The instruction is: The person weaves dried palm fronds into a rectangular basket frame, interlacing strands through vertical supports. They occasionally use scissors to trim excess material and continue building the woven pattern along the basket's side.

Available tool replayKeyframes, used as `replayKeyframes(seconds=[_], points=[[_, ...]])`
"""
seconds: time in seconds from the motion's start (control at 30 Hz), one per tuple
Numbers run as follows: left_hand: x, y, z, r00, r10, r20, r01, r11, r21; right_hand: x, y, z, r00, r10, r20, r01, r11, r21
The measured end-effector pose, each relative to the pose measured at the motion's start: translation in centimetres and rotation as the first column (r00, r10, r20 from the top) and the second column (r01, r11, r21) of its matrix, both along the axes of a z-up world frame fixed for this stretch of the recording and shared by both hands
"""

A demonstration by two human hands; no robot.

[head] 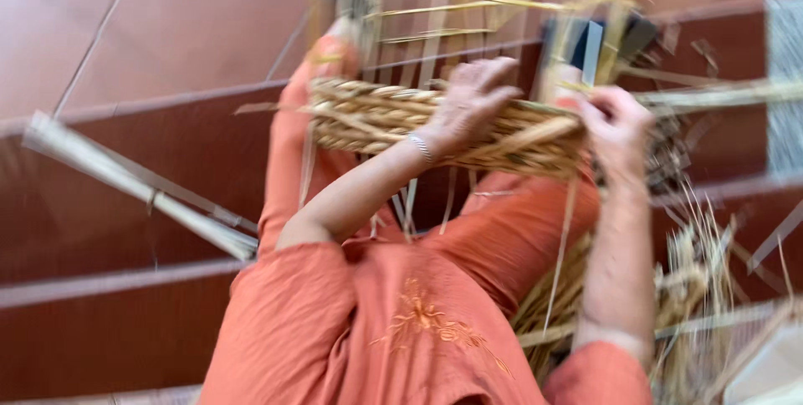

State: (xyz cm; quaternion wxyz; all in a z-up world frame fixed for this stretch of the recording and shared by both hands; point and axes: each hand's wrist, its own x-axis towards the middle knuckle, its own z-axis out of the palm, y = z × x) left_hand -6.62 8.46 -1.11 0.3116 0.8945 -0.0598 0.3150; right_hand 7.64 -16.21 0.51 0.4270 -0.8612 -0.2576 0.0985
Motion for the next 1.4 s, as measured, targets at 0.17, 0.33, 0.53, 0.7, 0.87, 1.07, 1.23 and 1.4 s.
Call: replayKeyframes(seconds=[0.17,0.33,0.53,0.7,0.87,1.07,1.23,1.4], points=[[-7.1,6.9,-1.2,0.965,0.236,0.112,-0.233,0.972,-0.045,1.3,-2.1,-3.7,0.997,0.010,-0.074,0.002,0.986,0.169],[-23.6,21.2,-5.2,0.752,0.645,-0.134,-0.622,0.762,0.179,2.8,-3.3,-5.4,0.973,0.022,-0.231,0.046,0.958,0.284],[-38.9,24.2,-8.4,0.109,0.533,-0.839,-0.551,0.735,0.396,3.0,-2.9,-5.1,0.986,0.028,-0.165,0.006,0.979,0.203],[-33.4,22.9,-4.0,0.589,0.706,-0.392,-0.777,0.628,-0.038,0.9,-1.4,-2.7,0.997,0.002,-0.073,0.008,0.992,0.126],[-21.3,20.5,4.7,0.776,0.630,0.044,-0.597,0.754,-0.275,-0.9,-4.5,-1.4,0.927,-0.210,-0.310,0.309,0.896,0.317],[-7.8,10.7,6.5,0.977,-0.088,-0.196,0.080,0.996,-0.046,-4.7,-18.0,-1.2,0.817,-0.474,-0.328,0.561,0.785,0.262],[-2.3,4.8,2.0,0.940,-0.175,-0.293,0.203,0.977,0.069,-9.0,-26.8,-1.4,0.623,-0.776,-0.099,0.770,0.630,-0.103],[-1.3,3.9,-1.0,0.937,-0.114,-0.331,0.139,0.989,0.051,-12.8,-26.0,-5.3,0.687,-0.684,-0.244,0.521,0.698,-0.490]])
